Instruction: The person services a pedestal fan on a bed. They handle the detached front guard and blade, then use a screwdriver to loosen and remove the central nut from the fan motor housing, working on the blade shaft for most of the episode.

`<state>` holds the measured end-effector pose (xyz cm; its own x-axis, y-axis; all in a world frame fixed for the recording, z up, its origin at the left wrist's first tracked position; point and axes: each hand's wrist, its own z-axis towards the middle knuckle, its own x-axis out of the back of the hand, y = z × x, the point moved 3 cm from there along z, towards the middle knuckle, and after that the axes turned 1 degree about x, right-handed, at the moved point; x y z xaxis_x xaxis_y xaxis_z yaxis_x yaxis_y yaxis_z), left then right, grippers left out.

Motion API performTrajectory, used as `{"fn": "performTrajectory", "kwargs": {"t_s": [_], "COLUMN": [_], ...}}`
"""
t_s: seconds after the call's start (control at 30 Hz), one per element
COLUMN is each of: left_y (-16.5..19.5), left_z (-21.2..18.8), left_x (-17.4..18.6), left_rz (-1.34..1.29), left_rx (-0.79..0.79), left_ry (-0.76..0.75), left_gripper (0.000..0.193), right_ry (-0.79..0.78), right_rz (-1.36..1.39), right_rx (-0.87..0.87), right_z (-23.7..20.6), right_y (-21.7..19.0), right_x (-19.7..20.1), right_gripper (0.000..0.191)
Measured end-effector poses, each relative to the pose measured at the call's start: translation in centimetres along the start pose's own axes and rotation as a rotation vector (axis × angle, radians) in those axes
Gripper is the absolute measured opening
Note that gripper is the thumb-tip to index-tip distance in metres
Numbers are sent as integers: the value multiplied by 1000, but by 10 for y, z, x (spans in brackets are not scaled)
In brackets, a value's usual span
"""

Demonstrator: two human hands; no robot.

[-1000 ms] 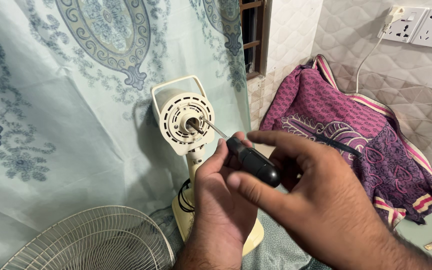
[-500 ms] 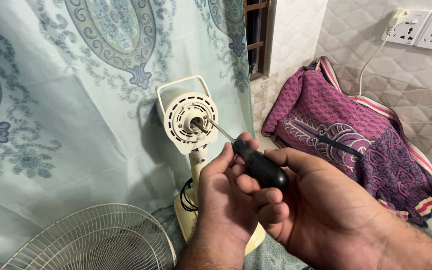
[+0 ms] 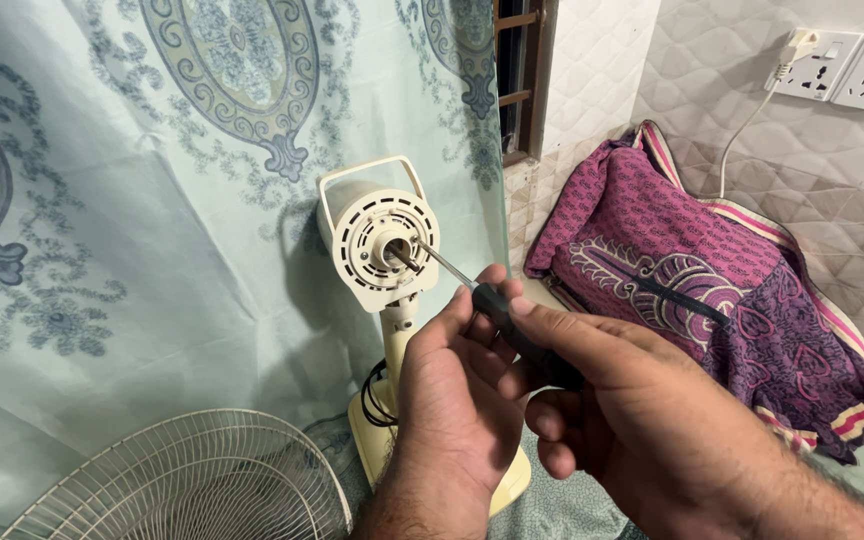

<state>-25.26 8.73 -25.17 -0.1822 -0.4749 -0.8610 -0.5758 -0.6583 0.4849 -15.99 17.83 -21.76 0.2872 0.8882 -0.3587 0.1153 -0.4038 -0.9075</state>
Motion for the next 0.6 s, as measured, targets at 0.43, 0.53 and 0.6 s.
{"fn": "performTrajectory", "kwargs": {"t_s": [0.43, 0.53, 0.6], "left_y": [1, 0, 1], "left_z": [1, 3, 1], "left_x": [-6, -5, -6], "left_rz": [-81, -114, -90], "left_rx": [-20, -20, -37], "left_ry": [-14, 6, -41], "left_gripper": [38, 39, 42], "right_ry": [79, 179, 182], "right_rz": [-820, -988, -1037], "right_rx": [679, 696, 749], "right_z": [-12, -14, -15], "right_y": [-24, -21, -20], "right_x": [-13, -14, -16], "right_gripper": [48, 51, 53]}}
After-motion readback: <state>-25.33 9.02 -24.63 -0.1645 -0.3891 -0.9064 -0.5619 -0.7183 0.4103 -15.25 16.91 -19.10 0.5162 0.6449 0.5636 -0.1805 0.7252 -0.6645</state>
